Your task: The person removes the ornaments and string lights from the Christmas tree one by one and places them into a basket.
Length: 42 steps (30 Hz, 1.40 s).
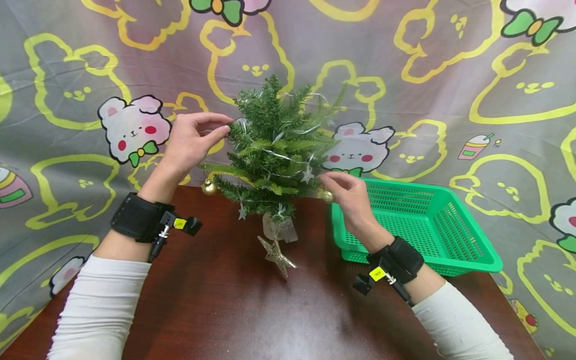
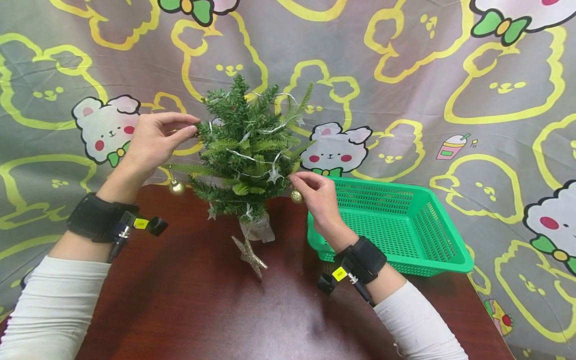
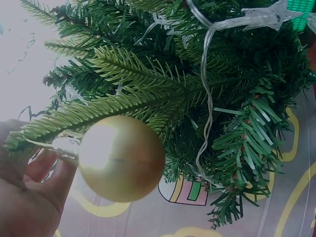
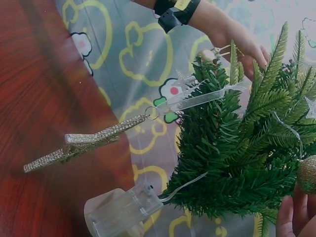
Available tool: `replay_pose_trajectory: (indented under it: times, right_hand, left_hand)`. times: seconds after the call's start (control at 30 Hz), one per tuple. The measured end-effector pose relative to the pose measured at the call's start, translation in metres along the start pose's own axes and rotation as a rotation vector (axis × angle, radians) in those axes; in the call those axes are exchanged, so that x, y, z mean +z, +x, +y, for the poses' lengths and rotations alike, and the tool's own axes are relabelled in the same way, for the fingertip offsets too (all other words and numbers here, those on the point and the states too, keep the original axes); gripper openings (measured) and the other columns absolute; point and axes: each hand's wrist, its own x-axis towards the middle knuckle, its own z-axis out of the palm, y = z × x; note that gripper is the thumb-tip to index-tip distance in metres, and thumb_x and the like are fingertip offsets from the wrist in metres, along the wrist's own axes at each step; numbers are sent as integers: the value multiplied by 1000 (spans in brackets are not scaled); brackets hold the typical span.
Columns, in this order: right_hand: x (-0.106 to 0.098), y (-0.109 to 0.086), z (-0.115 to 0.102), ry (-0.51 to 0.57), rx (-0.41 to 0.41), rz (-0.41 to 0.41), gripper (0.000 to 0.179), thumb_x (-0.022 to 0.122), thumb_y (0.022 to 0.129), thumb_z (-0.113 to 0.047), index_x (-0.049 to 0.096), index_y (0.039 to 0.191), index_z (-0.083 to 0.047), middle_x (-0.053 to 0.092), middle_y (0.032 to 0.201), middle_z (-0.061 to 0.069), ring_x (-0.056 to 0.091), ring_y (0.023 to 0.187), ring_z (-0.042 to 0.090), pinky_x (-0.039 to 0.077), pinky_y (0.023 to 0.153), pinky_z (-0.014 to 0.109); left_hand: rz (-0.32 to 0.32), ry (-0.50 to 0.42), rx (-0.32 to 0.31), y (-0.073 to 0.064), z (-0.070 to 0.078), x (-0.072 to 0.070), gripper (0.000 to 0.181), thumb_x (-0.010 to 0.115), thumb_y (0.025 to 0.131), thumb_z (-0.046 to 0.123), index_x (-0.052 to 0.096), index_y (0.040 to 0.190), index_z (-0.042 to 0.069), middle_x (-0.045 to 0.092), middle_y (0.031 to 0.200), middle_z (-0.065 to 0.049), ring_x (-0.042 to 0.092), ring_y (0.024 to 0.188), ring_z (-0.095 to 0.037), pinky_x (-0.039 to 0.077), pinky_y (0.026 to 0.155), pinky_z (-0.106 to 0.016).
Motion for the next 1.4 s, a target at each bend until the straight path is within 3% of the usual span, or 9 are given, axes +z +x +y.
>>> replay_pose_trajectory:
  times: [0.2,0.4,0.73,1.1,1.4]
  right_hand:
    - [0,-1,0,14,-21,3,7,70,93,-30,74,96,-25,68,100,-12,60,99,13,47,73,26]
    - [-2,-1,0,55,-98,-11,7,69,94,-25,75,95,-24,72,89,-7,63,92,13,49,73,25]
    - [-2,-2,0,68,-142,-49,9,68,95,-22,77,96,-21,71,82,-8,63,84,10,52,62,22]
    - [-16,-8,-10,6,-161,-69,14,69,94,-23,76,102,-14,73,92,-8,66,89,12,55,71,22]
    - [-42,-10,-12,-43,-146,-61,14,70,93,-21,76,103,-12,74,92,-11,67,88,7,55,75,20]
  left_hand:
    - [-1,-4,1,-1,0,0,26,66,96,22,73,118,11,76,107,-6,70,89,0,53,78,-14]
    - [-7,8,5,-1,-3,0,27,66,96,24,72,119,11,76,109,-6,70,91,-2,54,79,-14]
    - [-9,13,-5,-2,-4,0,28,65,96,25,71,120,11,76,110,-5,70,93,-3,53,79,-15]
    - [-4,25,-2,-1,-4,-1,27,65,96,26,72,119,12,75,111,-6,68,90,1,53,77,-15]
    - [-6,28,6,0,-4,-2,27,66,96,25,73,118,12,77,105,-1,68,89,2,52,76,-14]
